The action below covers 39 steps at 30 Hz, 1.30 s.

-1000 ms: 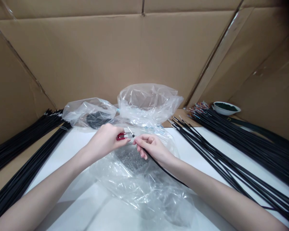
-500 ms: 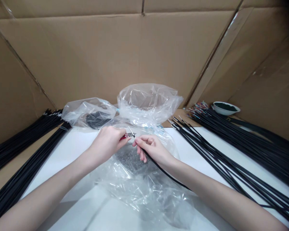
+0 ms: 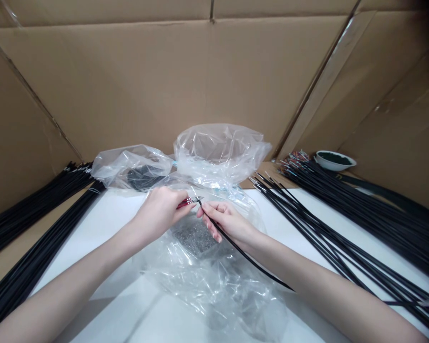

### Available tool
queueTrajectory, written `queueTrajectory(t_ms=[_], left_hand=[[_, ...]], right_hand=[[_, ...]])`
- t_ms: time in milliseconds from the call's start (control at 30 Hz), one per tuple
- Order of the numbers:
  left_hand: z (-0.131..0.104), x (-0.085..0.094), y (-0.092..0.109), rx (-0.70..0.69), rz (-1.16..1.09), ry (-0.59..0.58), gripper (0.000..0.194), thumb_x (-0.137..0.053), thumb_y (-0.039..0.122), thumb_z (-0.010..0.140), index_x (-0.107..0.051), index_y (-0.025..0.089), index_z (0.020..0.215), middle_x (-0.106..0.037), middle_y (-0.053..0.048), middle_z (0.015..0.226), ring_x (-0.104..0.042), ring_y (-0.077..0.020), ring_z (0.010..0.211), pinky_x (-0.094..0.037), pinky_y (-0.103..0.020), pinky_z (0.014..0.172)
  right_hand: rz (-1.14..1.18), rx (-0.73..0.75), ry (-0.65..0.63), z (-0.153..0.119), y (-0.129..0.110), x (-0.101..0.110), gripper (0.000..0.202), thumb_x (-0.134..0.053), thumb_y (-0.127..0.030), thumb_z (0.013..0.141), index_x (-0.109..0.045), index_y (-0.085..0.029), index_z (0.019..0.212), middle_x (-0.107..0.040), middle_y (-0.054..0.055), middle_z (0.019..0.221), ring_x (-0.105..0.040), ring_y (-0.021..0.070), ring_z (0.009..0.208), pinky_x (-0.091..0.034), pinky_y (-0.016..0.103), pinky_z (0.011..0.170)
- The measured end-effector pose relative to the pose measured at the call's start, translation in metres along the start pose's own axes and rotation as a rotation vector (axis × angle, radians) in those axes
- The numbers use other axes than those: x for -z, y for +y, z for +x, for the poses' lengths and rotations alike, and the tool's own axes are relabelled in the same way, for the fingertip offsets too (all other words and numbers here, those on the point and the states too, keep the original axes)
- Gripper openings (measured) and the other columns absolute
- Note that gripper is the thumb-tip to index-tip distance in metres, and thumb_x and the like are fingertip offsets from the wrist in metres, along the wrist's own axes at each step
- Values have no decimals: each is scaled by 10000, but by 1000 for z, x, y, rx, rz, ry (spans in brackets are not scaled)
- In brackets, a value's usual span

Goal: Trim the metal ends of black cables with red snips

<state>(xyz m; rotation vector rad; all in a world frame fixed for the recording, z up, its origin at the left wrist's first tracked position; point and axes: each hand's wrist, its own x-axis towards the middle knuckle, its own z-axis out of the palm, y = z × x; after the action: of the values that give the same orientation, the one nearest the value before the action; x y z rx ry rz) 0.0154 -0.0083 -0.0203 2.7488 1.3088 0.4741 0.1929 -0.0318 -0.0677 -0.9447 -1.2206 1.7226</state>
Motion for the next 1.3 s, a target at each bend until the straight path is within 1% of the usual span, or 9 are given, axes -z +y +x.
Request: queueTrajectory(t_ms=[233,333,500,600,733,867,1033,1133,1300], left_hand=[[1,9,0,20,-18,-32,291,-538,367,812,-572,141,632,-529,10,526,-396,-80,464,-246,-204,489],[1,6,0,32,-42,-12,294,-532,386,818,-584,140,665,-542,8,551,-418,-82,482,-256,-202,499],[2,1,-1,1,-75,23,322,-487,351,852,-558,138,620,-511,20,522,-392,-72,467,-250,-198,491],[2,5,-2,4,-72,-13,326,-482,355,853,-571,136,629,-512,16,520,-385,-72,462,-252,-203,491],[1,16,-6,28,-30,-73,375,-503,431,835,-532,141,599,-475,28,494,-353,-71,449,-226,-207,473],[1,22,-12,10,-82,-118,393,-453,492,856,-575,154,696,-503,26,538,-387,-80,484,-235,-208,485],[4,21,-14,52,-106,-59,385,-426,467,875,-587,147,732,-497,21,557,-390,-85,501,-242,-214,497],[4,18,-12,55,-144,-2,356,-435,441,877,-556,143,722,-482,28,569,-383,-80,514,-261,-204,511],[4,3,-6,26,-207,-34,342,-454,435,871,-516,144,702,-487,35,591,-395,-75,531,-274,-195,524]], right_hand=[[117,-71,6,3,2,3,313,-606,-447,770,-595,-134,763,-459,-71,504,-357,13,339,-259,138,317],[189,-94,-13,2,2,3,300,-609,-431,772,-594,-132,752,-436,-75,497,-319,8,335,-235,135,314],[292,-106,-49,0,2,2,253,-589,-380,806,-594,-132,756,-413,-74,500,-286,5,348,-238,123,317],[339,-139,-48,0,2,2,233,-576,-351,821,-590,-127,757,-406,-69,516,-276,4,358,-228,111,314],[463,-209,-32,1,3,5,191,-553,-295,843,-566,-125,756,-369,-71,534,-247,-1,360,-199,91,302],[587,-208,-58,2,3,6,169,-523,-270,866,-546,-130,773,-351,-73,535,-223,-1,348,-196,87,291],[700,-235,-19,1,0,4,176,-457,-225,899,-516,-130,763,-319,-81,518,-202,-1,332,-179,81,280],[678,-267,-8,3,-4,6,147,-480,-195,878,-511,-130,749,-315,-82,512,-193,-1,334,-167,81,278],[537,-297,-44,6,-11,20,69,-525,-87,786,-531,-112,721,-329,-84,505,-202,-9,344,-158,87,285]])
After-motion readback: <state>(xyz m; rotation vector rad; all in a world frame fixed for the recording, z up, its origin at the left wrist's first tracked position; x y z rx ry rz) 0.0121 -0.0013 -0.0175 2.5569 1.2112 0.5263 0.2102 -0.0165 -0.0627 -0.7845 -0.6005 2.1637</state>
